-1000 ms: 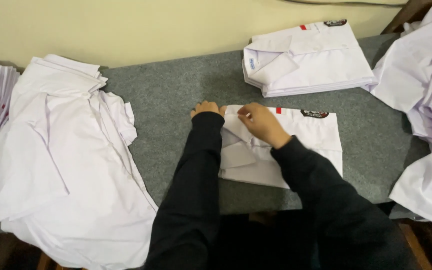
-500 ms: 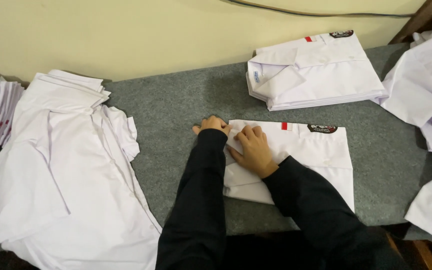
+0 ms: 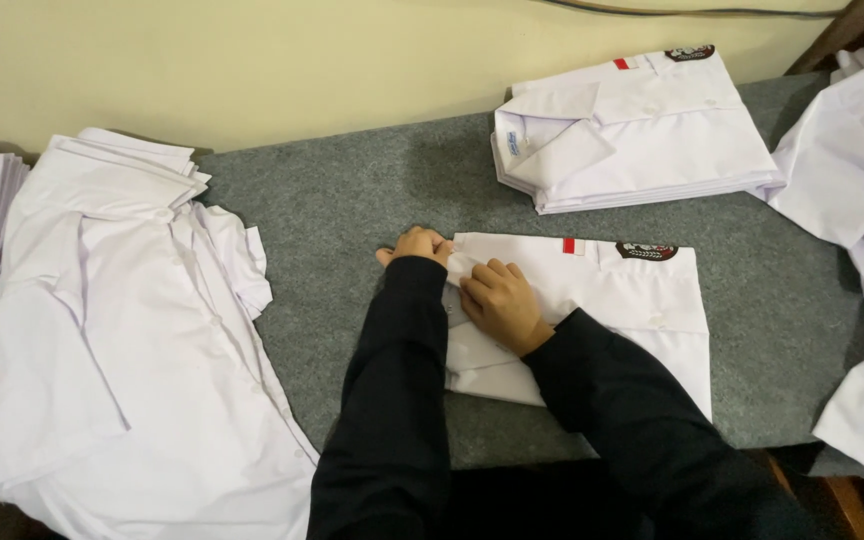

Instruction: Folding and buttoning white shirts on a work table in a factory setting.

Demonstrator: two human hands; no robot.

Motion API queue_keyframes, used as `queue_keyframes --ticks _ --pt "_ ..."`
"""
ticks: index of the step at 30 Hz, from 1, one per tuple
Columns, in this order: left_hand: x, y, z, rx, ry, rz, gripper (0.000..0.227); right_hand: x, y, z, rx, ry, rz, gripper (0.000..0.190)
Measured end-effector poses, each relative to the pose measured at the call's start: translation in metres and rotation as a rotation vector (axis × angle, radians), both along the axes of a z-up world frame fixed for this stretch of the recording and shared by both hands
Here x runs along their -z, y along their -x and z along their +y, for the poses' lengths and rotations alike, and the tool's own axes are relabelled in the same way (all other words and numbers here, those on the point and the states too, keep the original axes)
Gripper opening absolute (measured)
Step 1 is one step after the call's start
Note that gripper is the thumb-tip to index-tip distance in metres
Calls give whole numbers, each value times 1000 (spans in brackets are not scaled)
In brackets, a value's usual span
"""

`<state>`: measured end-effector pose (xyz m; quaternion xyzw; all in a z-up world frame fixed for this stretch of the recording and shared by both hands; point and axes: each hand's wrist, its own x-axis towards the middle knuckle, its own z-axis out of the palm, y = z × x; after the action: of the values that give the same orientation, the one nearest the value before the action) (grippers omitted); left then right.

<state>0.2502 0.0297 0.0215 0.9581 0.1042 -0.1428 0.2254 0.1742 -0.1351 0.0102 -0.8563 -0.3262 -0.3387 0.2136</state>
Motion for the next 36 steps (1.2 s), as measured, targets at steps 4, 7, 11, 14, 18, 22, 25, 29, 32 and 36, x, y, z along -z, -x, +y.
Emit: queue_keyframes --ticks 4,7,11,14,18,22,25,29,32,36 --pt "-49 24 -1 -14 8 41 34 1 -2 0 -9 0 -9 23" --pt "-68 30 -6 -10 -6 100 40 -2 -1 0 -19 -13 20 23" --pt "-41 21 -6 -45 -22 61 32 -6 1 1 -21 -27 37 22" --pt "-36 19 -9 -51 -37 53 30 -11 4 1 -23 -41 47 23" --pt "-33 18 -12 -37 -63 35 29 -20 6 2 -34 -62 49 25" --pt "-75 31 -9 -1 -21 75 28 -13 4 0 -35 3 21 21" --pt "-85 26 -7 -37 94 76 23 -10 1 0 -34 -16 -8 22" --pt "-49 5 -9 -27 -27 121 26 -6 1 0 -45 -3 -27 22" --pt "-36 1 -10 17 -116 108 32 -3 1 -1 -38 18 -33 19" --pt "-39 8 -14 71 -184 53 25 6 -2 -2 -30 19 -2 18"
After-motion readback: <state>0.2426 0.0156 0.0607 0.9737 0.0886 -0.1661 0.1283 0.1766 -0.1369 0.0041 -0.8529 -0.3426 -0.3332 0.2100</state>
